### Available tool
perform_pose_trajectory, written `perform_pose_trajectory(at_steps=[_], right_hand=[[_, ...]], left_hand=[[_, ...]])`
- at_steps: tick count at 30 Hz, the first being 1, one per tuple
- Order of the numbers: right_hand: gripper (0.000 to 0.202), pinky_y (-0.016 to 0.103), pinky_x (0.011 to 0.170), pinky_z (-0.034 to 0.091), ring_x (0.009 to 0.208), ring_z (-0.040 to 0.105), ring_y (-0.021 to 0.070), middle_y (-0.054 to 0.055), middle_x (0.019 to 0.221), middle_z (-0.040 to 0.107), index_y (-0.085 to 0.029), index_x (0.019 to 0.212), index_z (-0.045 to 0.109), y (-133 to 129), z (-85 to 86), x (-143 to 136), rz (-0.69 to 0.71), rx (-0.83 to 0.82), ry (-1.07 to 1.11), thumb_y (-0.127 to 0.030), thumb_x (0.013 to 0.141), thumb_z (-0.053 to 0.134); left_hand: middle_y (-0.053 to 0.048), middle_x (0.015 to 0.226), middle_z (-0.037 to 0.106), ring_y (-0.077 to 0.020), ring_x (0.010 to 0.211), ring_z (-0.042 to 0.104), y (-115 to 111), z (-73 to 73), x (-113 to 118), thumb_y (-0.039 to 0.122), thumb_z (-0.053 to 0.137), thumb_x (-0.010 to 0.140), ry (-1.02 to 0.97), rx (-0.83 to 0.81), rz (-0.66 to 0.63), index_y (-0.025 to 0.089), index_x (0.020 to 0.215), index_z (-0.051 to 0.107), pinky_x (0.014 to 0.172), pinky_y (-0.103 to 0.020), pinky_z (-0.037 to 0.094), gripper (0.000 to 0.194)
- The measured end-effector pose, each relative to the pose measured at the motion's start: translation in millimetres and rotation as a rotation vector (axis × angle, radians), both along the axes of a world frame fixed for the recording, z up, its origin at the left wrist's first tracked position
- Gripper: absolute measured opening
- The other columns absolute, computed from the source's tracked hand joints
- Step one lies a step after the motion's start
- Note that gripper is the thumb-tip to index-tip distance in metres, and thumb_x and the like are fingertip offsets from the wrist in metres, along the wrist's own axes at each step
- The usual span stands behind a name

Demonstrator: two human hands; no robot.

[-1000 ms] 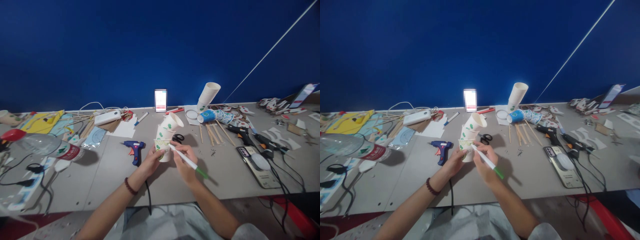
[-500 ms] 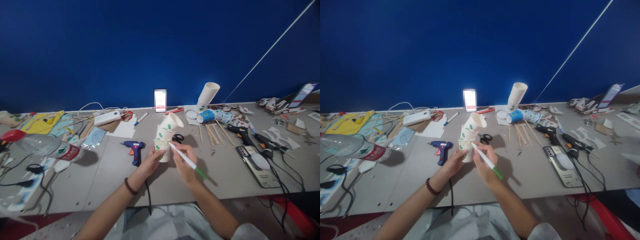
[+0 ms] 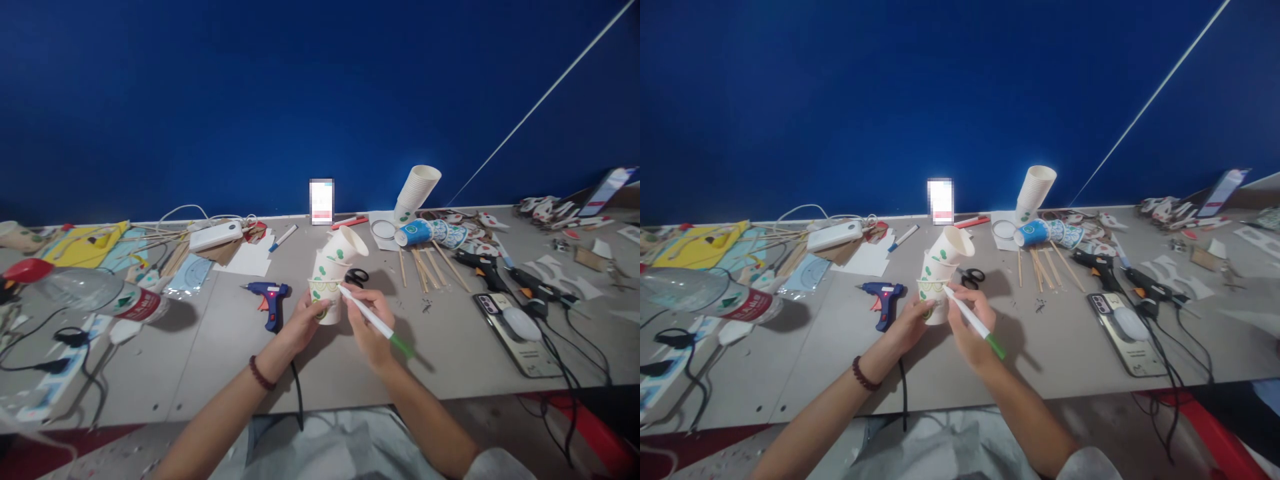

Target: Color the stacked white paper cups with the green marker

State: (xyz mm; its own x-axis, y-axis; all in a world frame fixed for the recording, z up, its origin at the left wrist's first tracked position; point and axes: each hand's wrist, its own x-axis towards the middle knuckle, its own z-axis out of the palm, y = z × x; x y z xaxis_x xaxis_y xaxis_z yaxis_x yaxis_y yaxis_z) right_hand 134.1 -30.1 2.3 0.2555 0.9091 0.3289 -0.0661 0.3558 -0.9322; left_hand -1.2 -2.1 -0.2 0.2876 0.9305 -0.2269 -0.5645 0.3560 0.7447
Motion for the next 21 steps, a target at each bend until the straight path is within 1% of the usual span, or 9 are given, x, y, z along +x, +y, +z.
perform_pose_trajectory(at_steps=[3, 9, 15, 21], right_hand=[[0.007, 0.043, 0.088, 0.060, 0.109, 0.071, 0.0264, 0.013, 0.110, 0.075, -0.022, 0.093, 0.060, 0.0, -0.5, 0.7, 0.000, 0.021, -0.034, -0.024, 0.088, 0.065], [0.006, 0.040, 0.088, 0.059, 0.108, 0.071, 0.0251, 0.012, 0.109, 0.075, -0.022, 0.093, 0.063, 0.8, 0.8, 0.9, -0.019, 0.037, -0.092, -0.023, 0.087, 0.065], [0.005, 0.042, 0.090, 0.059, 0.109, 0.071, 0.0254, 0.012, 0.108, 0.075, -0.022, 0.092, 0.062, 0.4, 0.1, 0.0, -0.027, 0.033, -0.069, -0.022, 0.088, 0.065], [0.006, 0.042, 0.087, 0.059, 0.106, 0.072, 0.0256, 0.011, 0.106, 0.075, -0.022, 0.090, 0.060, 0.1, 1.2, -0.4, -0.021, 0.045, -0.046, -0.021, 0.087, 0.065]], left_hand=[[-0.010, 0.108, 0.073, -0.0230, 0.095, 0.067, 0.1, -0.3, 0.4, 0.029, 0.083, 0.066, 0.001, 0.001, 0.012, 0.016, 0.115, 0.069, 0.085, -0.033, 0.048, 0.053], [-0.008, 0.107, 0.074, -0.0216, 0.094, 0.067, 0.0, 0.9, 0.6, 0.028, 0.084, 0.065, -0.014, -0.015, 0.017, 0.018, 0.119, 0.067, 0.086, -0.032, 0.048, 0.058], [-0.009, 0.109, 0.073, -0.0218, 0.095, 0.067, -0.9, -0.7, 0.5, 0.029, 0.085, 0.065, -0.011, -0.011, 0.018, 0.017, 0.121, 0.066, 0.087, -0.032, 0.048, 0.060], [-0.009, 0.106, 0.074, -0.0216, 0.093, 0.067, -0.2, 0.0, 0.8, 0.030, 0.085, 0.064, -0.007, -0.010, 0.015, 0.017, 0.120, 0.067, 0.085, -0.032, 0.048, 0.060]])
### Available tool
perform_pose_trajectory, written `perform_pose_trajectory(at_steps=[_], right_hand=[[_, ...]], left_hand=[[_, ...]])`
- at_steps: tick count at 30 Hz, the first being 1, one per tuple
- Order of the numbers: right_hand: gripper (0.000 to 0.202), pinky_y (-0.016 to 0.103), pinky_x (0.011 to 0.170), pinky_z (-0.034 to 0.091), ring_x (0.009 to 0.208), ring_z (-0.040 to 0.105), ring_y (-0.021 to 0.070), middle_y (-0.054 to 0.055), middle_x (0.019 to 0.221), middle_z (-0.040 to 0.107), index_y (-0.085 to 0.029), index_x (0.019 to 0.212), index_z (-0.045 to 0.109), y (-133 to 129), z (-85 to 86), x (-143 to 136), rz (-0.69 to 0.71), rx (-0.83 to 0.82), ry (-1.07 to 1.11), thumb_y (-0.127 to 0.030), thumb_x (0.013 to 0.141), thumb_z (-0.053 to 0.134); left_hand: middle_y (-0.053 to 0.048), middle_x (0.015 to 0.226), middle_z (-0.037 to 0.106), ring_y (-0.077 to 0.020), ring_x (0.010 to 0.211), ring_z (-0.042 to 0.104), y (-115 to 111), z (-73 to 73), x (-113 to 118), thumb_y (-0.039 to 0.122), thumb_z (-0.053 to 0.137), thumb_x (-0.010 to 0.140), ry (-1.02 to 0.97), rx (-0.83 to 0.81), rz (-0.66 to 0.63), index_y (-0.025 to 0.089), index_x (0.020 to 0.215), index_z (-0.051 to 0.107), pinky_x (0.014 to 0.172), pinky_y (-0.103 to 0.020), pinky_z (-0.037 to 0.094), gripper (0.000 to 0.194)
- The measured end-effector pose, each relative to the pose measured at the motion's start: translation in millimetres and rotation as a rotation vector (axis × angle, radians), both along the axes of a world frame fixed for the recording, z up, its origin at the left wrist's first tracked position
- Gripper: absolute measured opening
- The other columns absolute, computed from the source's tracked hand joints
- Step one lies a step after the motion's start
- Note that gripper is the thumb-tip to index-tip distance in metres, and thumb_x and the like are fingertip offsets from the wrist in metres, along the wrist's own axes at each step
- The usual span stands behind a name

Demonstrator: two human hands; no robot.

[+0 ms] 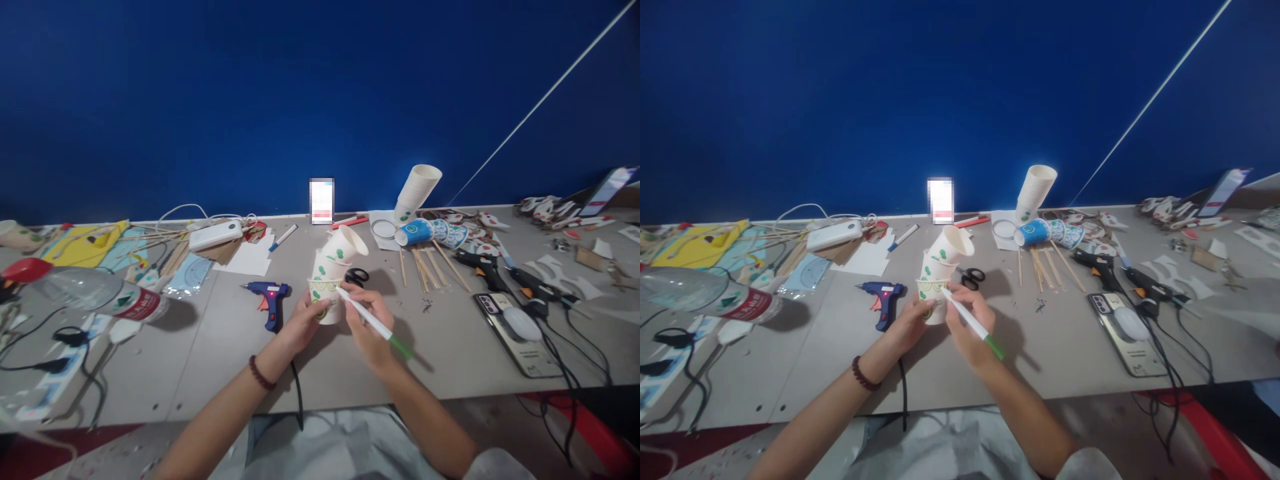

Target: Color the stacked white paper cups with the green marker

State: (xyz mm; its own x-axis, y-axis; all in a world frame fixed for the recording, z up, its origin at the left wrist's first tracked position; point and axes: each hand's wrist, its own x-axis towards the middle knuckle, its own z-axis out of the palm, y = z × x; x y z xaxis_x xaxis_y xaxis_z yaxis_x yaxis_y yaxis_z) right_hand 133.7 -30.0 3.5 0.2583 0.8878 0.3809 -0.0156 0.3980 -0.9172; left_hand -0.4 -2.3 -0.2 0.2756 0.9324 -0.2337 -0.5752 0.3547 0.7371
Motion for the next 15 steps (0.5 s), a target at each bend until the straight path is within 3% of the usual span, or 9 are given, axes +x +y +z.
perform_pose_trajectory(at_steps=[15], right_hand=[[0.005, 0.042, 0.088, 0.059, 0.109, 0.071, 0.0252, 0.011, 0.109, 0.075, -0.022, 0.090, 0.062, 1.2, -1.7, 1.2, -0.006, -0.017, -0.044, -0.022, 0.086, 0.065]], left_hand=[[-0.010, 0.111, 0.073, -0.0237, 0.097, 0.068, -0.8, -0.1, 0.1, 0.025, 0.083, 0.068, 0.006, -0.003, 0.006, 0.018, 0.124, 0.064, 0.088, -0.034, 0.047, 0.060]])
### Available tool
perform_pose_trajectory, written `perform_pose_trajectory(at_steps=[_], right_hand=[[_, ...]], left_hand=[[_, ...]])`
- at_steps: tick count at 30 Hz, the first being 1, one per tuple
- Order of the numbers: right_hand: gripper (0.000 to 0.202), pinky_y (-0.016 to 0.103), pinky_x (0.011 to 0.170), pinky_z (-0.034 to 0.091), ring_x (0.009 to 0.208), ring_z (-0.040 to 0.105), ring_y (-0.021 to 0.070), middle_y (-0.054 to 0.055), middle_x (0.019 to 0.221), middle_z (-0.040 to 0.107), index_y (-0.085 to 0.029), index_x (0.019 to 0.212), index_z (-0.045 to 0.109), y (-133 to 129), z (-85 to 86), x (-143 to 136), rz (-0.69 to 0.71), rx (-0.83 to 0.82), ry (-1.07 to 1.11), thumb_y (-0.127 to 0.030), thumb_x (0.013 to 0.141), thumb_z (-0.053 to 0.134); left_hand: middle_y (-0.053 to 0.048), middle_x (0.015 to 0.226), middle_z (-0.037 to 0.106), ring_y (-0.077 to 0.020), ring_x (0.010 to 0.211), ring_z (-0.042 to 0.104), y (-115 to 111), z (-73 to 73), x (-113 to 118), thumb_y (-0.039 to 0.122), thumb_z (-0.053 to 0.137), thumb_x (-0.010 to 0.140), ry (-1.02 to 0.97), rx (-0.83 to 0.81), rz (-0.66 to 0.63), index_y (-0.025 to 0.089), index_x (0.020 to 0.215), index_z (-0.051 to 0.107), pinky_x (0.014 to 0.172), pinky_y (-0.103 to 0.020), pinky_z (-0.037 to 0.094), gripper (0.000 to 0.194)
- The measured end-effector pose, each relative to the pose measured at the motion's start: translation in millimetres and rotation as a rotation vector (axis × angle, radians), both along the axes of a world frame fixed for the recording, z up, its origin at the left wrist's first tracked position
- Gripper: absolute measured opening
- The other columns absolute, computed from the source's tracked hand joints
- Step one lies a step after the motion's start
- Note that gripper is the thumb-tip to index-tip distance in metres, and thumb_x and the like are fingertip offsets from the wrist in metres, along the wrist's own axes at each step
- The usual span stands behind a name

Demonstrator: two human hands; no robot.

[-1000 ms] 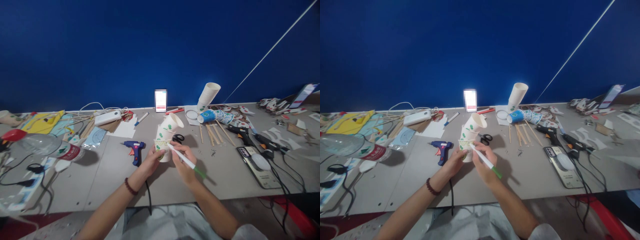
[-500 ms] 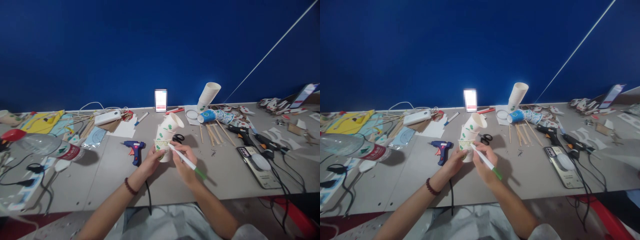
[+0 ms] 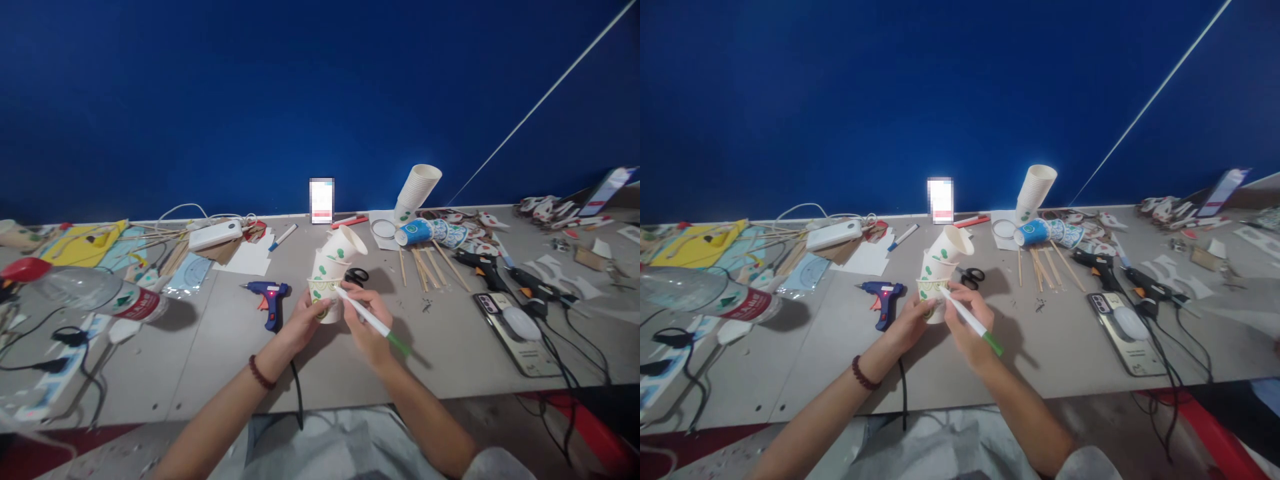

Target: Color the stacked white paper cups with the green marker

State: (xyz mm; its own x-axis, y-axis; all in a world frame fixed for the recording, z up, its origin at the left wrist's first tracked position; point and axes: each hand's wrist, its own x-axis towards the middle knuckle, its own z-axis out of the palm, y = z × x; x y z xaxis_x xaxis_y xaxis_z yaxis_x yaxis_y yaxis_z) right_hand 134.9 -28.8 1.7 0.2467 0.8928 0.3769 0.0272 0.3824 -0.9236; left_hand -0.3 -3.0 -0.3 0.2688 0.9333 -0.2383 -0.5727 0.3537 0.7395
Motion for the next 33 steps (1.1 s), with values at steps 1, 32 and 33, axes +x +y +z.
perform_pose_trajectory(at_steps=[1, 32, 33], right_hand=[[0.006, 0.042, 0.088, 0.059, 0.109, 0.071, 0.0251, 0.011, 0.109, 0.075, -0.022, 0.091, 0.062, 0, -0.9, 0, 0.001, -0.001, 0.003, -0.022, 0.086, 0.065], [0.018, 0.044, 0.080, 0.063, 0.089, 0.071, 0.0220, 0.005, 0.091, 0.068, -0.023, 0.110, 0.057, -1, 9.1, -3, -0.118, 0.086, 0.150, -0.026, 0.092, 0.056], [0.018, 0.044, 0.079, 0.064, 0.089, 0.070, 0.0218, 0.005, 0.091, 0.068, -0.023, 0.110, 0.057, -1, 10.0, -3, -0.115, 0.094, 0.163, -0.026, 0.092, 0.056]], left_hand=[[-0.010, 0.112, 0.073, -0.0237, 0.098, 0.068, 0, -0.5, 0, 0.025, 0.083, 0.068, 0.000, -0.001, 0.002, 0.018, 0.124, 0.064, 0.089, -0.034, 0.047, 0.061], [-0.007, 0.097, 0.077, -0.0245, 0.092, 0.071, 7, 9.1, -9, 0.037, 0.079, 0.066, -0.171, -0.125, 0.121, 0.017, 0.102, 0.071, 0.088, -0.038, 0.053, 0.041], [-0.008, 0.097, 0.077, -0.0251, 0.091, 0.071, 7, 9.0, -10, 0.038, 0.078, 0.067, -0.175, -0.117, 0.123, 0.017, 0.103, 0.071, 0.088, -0.039, 0.053, 0.042]])
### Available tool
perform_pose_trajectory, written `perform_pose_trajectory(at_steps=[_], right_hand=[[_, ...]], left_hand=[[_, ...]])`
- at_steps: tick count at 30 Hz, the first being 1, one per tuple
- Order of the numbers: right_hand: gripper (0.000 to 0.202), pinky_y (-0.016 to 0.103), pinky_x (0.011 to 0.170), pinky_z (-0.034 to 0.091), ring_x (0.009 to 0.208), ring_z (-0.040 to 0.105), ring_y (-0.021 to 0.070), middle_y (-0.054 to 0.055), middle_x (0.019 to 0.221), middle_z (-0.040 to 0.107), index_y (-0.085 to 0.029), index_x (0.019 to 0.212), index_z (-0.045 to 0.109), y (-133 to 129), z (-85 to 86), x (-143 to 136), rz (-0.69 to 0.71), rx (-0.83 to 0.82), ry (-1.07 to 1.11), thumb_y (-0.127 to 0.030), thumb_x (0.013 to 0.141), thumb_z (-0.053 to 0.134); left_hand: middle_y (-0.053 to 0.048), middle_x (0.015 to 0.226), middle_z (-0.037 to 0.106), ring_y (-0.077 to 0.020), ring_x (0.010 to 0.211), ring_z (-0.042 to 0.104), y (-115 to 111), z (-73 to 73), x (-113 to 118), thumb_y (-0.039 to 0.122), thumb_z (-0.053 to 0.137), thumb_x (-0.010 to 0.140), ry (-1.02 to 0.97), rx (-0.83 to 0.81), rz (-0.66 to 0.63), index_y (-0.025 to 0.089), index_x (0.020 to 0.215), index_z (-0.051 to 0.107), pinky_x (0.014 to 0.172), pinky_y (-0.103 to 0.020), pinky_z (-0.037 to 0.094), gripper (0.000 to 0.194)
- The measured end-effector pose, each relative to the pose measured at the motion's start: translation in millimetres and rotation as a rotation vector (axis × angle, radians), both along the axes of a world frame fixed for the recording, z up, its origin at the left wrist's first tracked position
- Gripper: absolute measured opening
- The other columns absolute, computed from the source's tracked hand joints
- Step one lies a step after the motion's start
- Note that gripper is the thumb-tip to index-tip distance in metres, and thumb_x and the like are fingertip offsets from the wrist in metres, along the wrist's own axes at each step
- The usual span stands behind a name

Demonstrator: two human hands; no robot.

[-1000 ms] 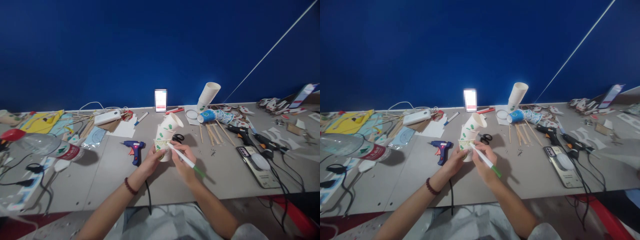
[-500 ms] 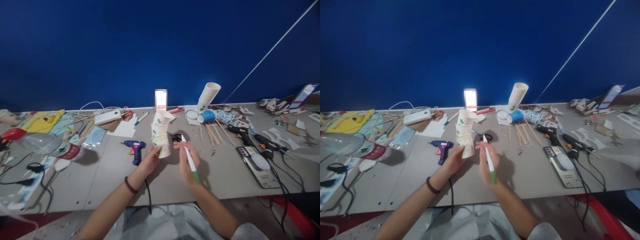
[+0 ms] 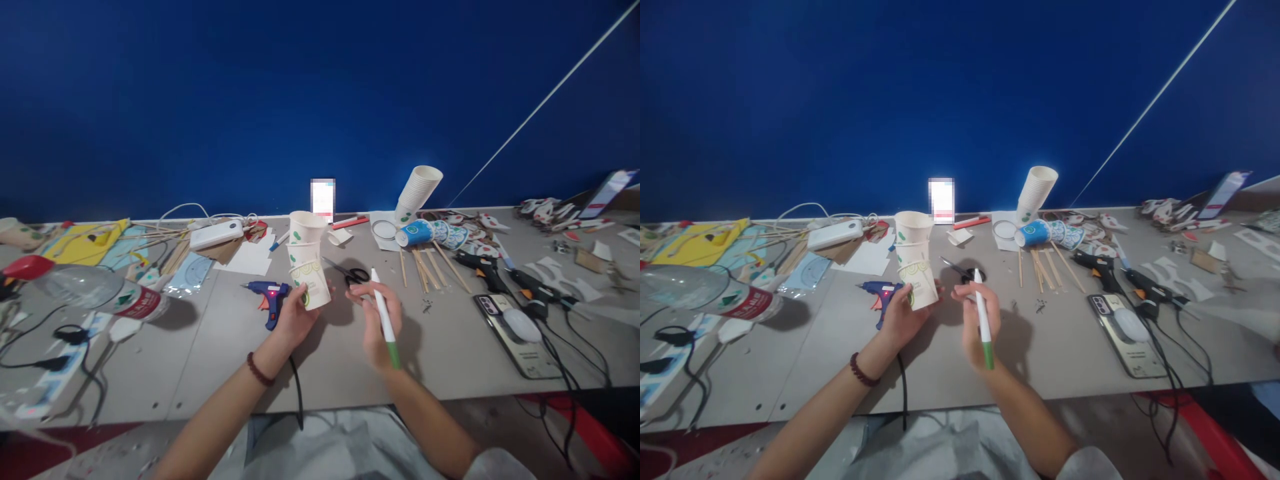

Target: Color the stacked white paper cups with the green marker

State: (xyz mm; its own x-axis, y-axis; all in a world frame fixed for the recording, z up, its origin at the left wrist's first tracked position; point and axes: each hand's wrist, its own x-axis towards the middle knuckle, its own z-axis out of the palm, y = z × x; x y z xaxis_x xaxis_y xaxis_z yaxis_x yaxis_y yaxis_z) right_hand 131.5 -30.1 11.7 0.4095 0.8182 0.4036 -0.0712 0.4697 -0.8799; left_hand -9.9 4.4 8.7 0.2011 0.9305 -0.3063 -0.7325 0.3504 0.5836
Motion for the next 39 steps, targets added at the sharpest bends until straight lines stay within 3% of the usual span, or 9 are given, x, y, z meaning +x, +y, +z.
perform_pose_trajectory(at_steps=[7, 11, 14, 19, 23, 33, 39], right_hand=[[0.018, 0.043, 0.073, 0.065, 0.087, 0.068, 0.0219, 0.004, 0.091, 0.065, -0.028, 0.108, 0.055, 1, 4.7, 2, -0.050, 0.028, 0.000, -0.024, 0.091, 0.053], [0.019, 0.042, 0.070, 0.064, 0.085, 0.068, 0.0232, 0.004, 0.088, 0.064, -0.030, 0.108, 0.053, 2, 5.3, 5, -0.088, 0.049, 0.016, -0.025, 0.090, 0.054], [0.019, 0.043, 0.069, 0.063, 0.086, 0.068, 0.0243, 0.005, 0.089, 0.064, -0.029, 0.110, 0.051, 3, 4.7, 6, -0.109, 0.019, -0.012, -0.029, 0.091, 0.053], [0.021, 0.043, 0.074, 0.064, 0.088, 0.068, 0.0224, 0.005, 0.092, 0.064, -0.028, 0.111, 0.054, 4, 1.7, 3, -0.078, 0.022, 0.063, -0.029, 0.090, 0.057], [0.023, 0.044, 0.076, 0.064, 0.093, 0.067, 0.0227, 0.005, 0.095, 0.063, -0.028, 0.114, 0.054, 4, -0.9, 3, -0.052, 0.005, 0.041, -0.028, 0.091, 0.055], [0.026, 0.047, 0.077, 0.066, 0.096, 0.067, 0.0227, 0.006, 0.099, 0.062, -0.025, 0.118, 0.053, 6, -6.6, 3, -0.046, 0.016, -0.003, -0.027, 0.093, 0.054], [0.028, 0.048, 0.085, 0.064, 0.102, 0.069, 0.0246, 0.009, 0.106, 0.065, -0.024, 0.123, 0.054, 6, -13.8, 4, -0.082, 0.028, -0.241, -0.026, 0.095, 0.051]], left_hand=[[-0.007, 0.097, 0.076, -0.0255, 0.090, 0.071, 1, -2.0, -1, 0.039, 0.074, 0.071, 0.048, 0.033, 0.087, 0.021, 0.121, 0.064, 0.086, -0.039, 0.053, 0.054], [-0.006, 0.097, 0.075, -0.0233, 0.084, 0.069, 3, 2.0, -6, 0.042, 0.074, 0.070, 0.059, 0.074, 0.146, 0.023, 0.126, 0.062, 0.070, -0.033, 0.052, 0.061], [-0.009, 0.102, 0.074, -0.0222, 0.077, 0.067, 3, 8.4, -9, 0.045, 0.072, 0.069, 0.040, 0.120, 0.091, 0.021, 0.128, 0.061, 0.065, -0.032, 0.049, 0.065], [-0.016, 0.123, 0.068, -0.0280, 0.090, 0.067, -2, 12.7, -8, 0.049, 0.070, 0.067, 0.010, 0.200, -0.165, 0.017, 0.124, 0.064, 0.078, -0.038, 0.049, 0.066], [-0.019, 0.129, 0.065, -0.0333, 0.108, 0.065, -3, 6.4, -6, 0.048, 0.069, 0.071, -0.011, 0.220, -0.251, 0.014, 0.121, 0.066, 0.089, -0.041, 0.048, 0.061], [-0.018, 0.120, 0.071, -0.0348, 0.117, 0.063, -2, -2.6, -6, 0.047, 0.068, 0.074, -0.069, 0.228, -0.310, 0.008, 0.117, 0.070, 0.113, -0.047, 0.034, 0.058], [-0.018, 0.124, 0.069, -0.0365, 0.126, 0.056, -3, -2.6, -6, 0.045, 0.065, 0.076, -0.026, 0.224, -0.289, 0.007, 0.116, 0.070, 0.118, -0.048, 0.026, 0.055]])
